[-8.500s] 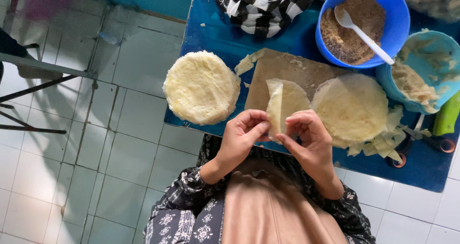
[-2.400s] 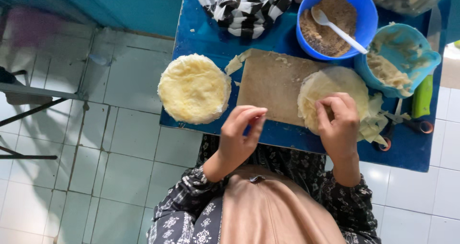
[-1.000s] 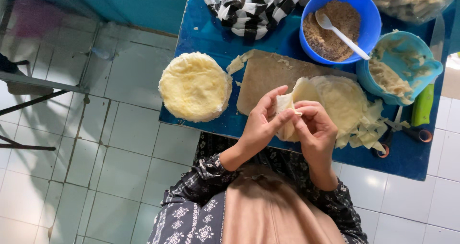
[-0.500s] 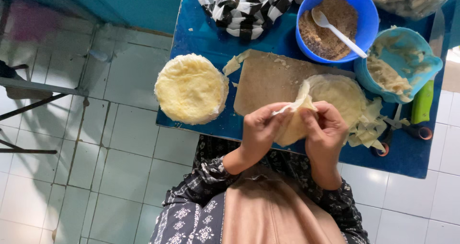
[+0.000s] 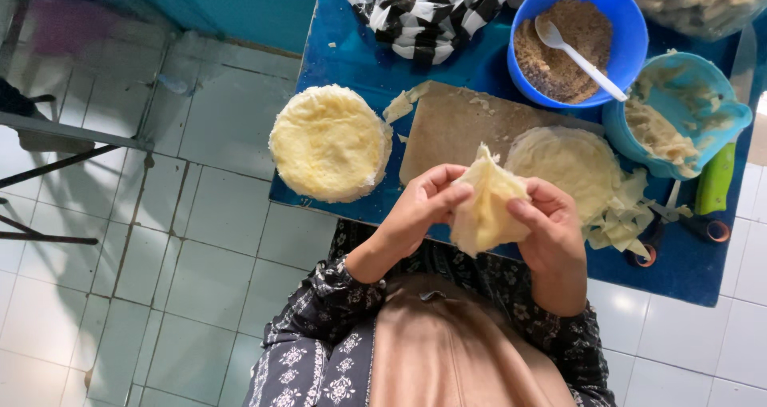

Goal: The person peels thin layers off round layered cake discs by hand, stacking the separated sheets on the table, then uses scissors to cut the peeled sheets and remaining cake pieces into smaller pieces, adding them to a pile of cut pieces on the table.

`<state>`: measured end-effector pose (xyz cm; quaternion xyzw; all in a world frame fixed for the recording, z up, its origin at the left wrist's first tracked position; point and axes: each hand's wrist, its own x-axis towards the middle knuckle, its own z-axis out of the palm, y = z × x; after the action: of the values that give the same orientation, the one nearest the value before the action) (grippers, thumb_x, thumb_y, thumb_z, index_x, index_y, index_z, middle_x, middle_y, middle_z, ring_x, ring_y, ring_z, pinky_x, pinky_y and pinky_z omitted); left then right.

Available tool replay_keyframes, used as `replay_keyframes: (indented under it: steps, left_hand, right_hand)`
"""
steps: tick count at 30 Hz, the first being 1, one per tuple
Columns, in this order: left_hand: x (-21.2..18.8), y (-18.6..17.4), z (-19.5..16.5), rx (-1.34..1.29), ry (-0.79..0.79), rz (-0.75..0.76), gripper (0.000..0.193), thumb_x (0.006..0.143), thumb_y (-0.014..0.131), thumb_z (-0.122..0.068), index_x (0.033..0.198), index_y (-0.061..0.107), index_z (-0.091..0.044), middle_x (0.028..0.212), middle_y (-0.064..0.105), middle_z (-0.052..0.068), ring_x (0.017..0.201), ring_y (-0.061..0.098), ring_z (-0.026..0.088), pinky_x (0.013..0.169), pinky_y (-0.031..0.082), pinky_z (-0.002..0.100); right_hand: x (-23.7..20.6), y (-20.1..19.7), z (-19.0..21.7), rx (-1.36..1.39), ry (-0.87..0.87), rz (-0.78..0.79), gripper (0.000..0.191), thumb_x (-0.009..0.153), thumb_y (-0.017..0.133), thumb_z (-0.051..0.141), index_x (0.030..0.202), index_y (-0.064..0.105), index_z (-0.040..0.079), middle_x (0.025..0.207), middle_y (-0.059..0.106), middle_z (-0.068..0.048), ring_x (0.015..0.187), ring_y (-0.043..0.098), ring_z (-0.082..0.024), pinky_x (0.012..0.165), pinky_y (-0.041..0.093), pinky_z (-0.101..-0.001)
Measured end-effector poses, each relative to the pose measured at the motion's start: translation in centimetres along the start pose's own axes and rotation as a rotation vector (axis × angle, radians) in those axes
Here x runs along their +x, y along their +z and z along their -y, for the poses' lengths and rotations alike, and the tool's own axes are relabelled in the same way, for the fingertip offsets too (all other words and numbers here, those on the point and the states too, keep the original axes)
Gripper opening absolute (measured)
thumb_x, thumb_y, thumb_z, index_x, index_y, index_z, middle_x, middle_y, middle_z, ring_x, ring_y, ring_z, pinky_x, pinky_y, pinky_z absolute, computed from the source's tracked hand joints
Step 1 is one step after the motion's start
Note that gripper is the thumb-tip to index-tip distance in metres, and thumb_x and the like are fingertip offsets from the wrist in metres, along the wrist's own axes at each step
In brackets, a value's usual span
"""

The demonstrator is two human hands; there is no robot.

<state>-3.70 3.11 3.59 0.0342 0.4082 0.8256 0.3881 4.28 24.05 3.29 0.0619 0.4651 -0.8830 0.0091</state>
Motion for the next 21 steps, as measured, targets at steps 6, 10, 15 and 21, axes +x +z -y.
replay_keyframes:
  steps: [6, 10, 15, 21]
  left_hand:
    - [-1.2, 0.9, 0.7, 0.497, 0.278, -0.145, 0.026, 0.099, 0.072, -0.015, 0.119, 0.068, 0.002, 0.093, 0.072, 0.002, 0.081, 0.064, 0.003, 0.068, 0.053, 0.020]
    - [-1.4, -0.8, -0.7, 0.138, 0.380, -0.176, 0.016, 0.105, 0.068, -0.012, 0.113, 0.068, 0.002, 0.098, 0.071, 0.002, 0.086, 0.064, 0.004, 0.075, 0.053, 0.020]
    - [-2.5, -2.7, -3.5, -0.041, 0.554, -0.267, 0.014, 0.104, 0.067, -0.009, 0.115, 0.067, 0.001, 0.103, 0.074, 0.003, 0.091, 0.066, 0.006, 0.081, 0.053, 0.021]
    - [-5.4, -2.4, -7.7, 0.481, 0.554, -0.316, 0.016, 0.104, 0.069, -0.013, 0.112, 0.069, 0.000, 0.089, 0.066, -0.002, 0.075, 0.057, 0.002, 0.064, 0.046, 0.021]
  right_hand:
    - [-0.1, 1.7, -1.0, -0.264, -0.080, -0.098, 0.024, 0.097, 0.071, 0.001, 0.120, 0.066, -0.006, 0.111, 0.071, -0.010, 0.100, 0.067, -0.015, 0.090, 0.054, -0.0278]
    - [0.1, 0.3, -0.2, 0.109, -0.112, -0.167, 0.013, 0.103, 0.071, 0.004, 0.111, 0.068, -0.006, 0.106, 0.074, -0.014, 0.092, 0.071, -0.020, 0.084, 0.058, -0.0324]
    - [0.6, -2.5, 2.1, -0.185, -0.264, -0.343, 0.022, 0.102, 0.077, 0.004, 0.116, 0.067, -0.009, 0.107, 0.073, -0.012, 0.092, 0.069, -0.016, 0.089, 0.056, -0.0276]
    - [1.4, 0.3, 6.1, -1.624, -0.461, -0.573, 0.034, 0.097, 0.083, 0.008, 0.123, 0.069, -0.008, 0.114, 0.066, -0.022, 0.100, 0.060, -0.027, 0.087, 0.052, -0.0376]
